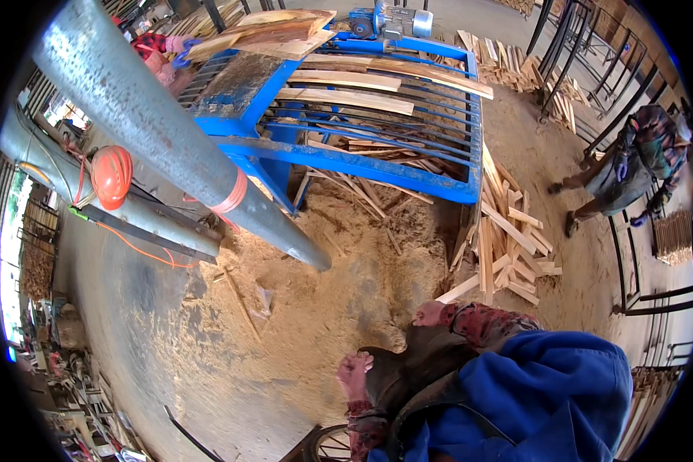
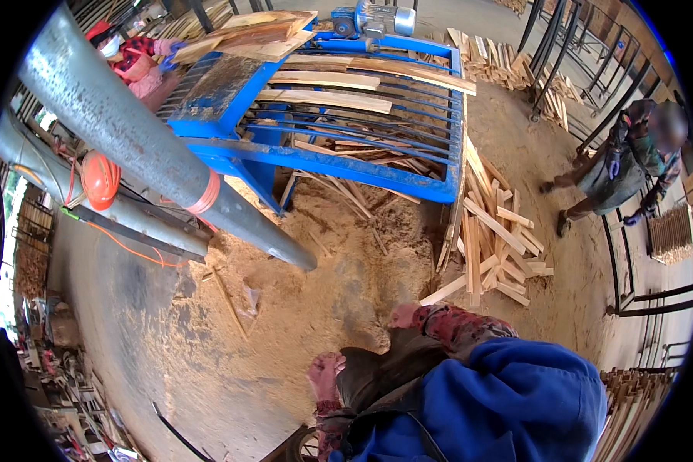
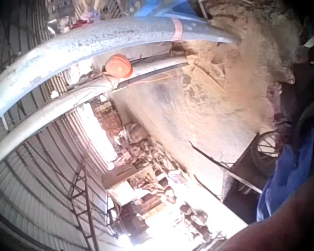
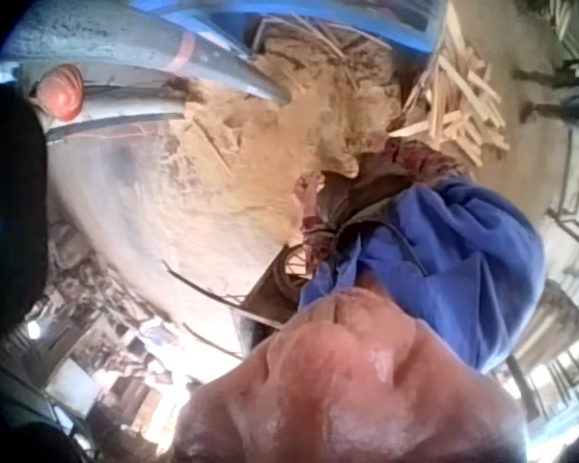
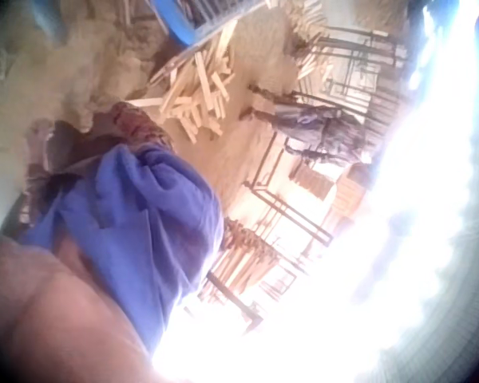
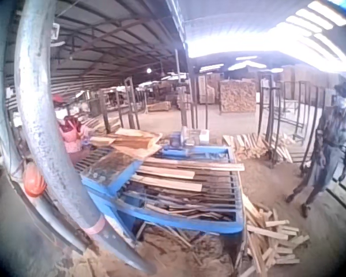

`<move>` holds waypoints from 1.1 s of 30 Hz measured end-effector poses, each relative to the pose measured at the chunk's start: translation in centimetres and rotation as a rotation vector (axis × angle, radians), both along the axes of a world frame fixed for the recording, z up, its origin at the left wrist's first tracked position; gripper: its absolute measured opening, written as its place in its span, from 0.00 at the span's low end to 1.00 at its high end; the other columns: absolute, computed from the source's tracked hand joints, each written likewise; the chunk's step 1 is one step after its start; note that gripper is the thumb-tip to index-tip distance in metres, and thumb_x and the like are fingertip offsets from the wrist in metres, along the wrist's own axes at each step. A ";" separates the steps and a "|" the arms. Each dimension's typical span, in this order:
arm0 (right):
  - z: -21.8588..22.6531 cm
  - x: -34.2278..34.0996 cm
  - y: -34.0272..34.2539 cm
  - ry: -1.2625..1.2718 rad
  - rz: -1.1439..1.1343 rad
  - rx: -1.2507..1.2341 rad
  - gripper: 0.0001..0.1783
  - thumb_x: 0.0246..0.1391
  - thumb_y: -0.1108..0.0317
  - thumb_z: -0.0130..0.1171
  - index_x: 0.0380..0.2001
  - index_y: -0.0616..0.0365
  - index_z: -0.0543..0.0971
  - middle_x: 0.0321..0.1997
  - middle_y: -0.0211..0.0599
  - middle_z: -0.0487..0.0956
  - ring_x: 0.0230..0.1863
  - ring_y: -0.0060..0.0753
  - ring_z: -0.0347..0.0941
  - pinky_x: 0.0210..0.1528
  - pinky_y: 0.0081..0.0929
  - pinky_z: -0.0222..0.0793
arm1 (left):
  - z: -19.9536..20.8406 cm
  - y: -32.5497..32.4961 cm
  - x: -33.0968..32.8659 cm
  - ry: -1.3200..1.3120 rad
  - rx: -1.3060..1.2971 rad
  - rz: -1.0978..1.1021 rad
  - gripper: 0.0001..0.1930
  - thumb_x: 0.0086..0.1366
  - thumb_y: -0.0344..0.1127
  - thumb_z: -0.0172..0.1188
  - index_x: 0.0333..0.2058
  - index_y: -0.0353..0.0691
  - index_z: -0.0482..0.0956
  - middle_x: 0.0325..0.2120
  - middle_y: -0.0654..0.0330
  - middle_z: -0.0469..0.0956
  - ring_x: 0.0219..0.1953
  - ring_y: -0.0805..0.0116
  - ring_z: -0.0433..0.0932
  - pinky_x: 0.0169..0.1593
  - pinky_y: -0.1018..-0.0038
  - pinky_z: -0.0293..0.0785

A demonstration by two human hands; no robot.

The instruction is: The person repeatedly picks up bundles of thin wooden planks from a pile on the floor and places them into a wheelbarrow. The person also handles planks on a blue metal rack, moving them into the wheelbarrow. The task involves repetitive lifting and carrying of wood pieces within a workshop environment.

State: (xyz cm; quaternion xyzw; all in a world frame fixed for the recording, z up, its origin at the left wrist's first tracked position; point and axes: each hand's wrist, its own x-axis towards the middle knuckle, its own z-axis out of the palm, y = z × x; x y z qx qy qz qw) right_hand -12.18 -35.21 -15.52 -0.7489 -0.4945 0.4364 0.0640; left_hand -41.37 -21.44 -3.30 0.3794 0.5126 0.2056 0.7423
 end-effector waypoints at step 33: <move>9.0 4.7 13.9 0.139 -0.591 0.355 0.23 0.53 0.50 0.66 0.42 0.60 0.82 0.30 0.46 0.83 0.34 0.43 0.81 0.38 0.35 0.76 | 1.1 27.3 24.1 -0.202 0.125 -0.321 0.07 0.69 0.33 0.59 0.38 0.35 0.76 0.34 0.56 0.82 0.33 0.68 0.82 0.39 0.70 0.82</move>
